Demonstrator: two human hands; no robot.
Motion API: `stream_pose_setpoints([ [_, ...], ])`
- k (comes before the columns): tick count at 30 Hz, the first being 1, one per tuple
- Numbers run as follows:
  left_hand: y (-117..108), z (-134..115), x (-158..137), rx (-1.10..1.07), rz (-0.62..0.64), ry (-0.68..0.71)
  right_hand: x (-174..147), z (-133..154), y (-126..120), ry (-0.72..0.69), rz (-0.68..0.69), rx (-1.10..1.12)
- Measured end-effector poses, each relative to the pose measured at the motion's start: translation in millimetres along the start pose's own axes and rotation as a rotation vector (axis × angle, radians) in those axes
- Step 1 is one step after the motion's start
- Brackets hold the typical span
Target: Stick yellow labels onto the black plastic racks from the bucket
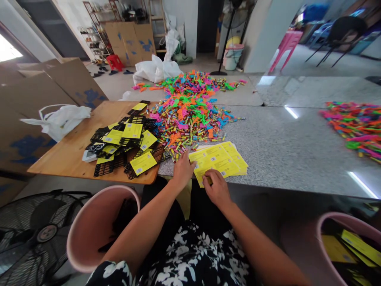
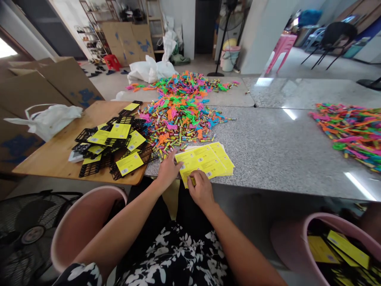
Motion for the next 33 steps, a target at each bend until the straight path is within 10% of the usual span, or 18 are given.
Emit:
stream_pose_setpoints([
  [16,7.8,14.8,15.2,-0.313,0.026,-0.136,18.5,-25.5,-24.1,0.074,-0.188,-0.089],
  [25,-11.5,-12.3,13.7,0.436,0.051,0.049,11.4,-40.3,-17.0,0.061,-0.131,-0.243],
  [33,-15.5,-27.5,24.6,0.519,0.152,0.140,11.5,-41.0,-22.8,0.060,-0.154,-0.279],
])
Point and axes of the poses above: each hand's wrist, its own x-axis towards the middle knuckle, its own y-axis out of the palm, z = x × y, the point moved 6 cm from there along x, towards the middle knuckle, and after that the axes turned 6 degrees about -z, right-handed, at the moved point
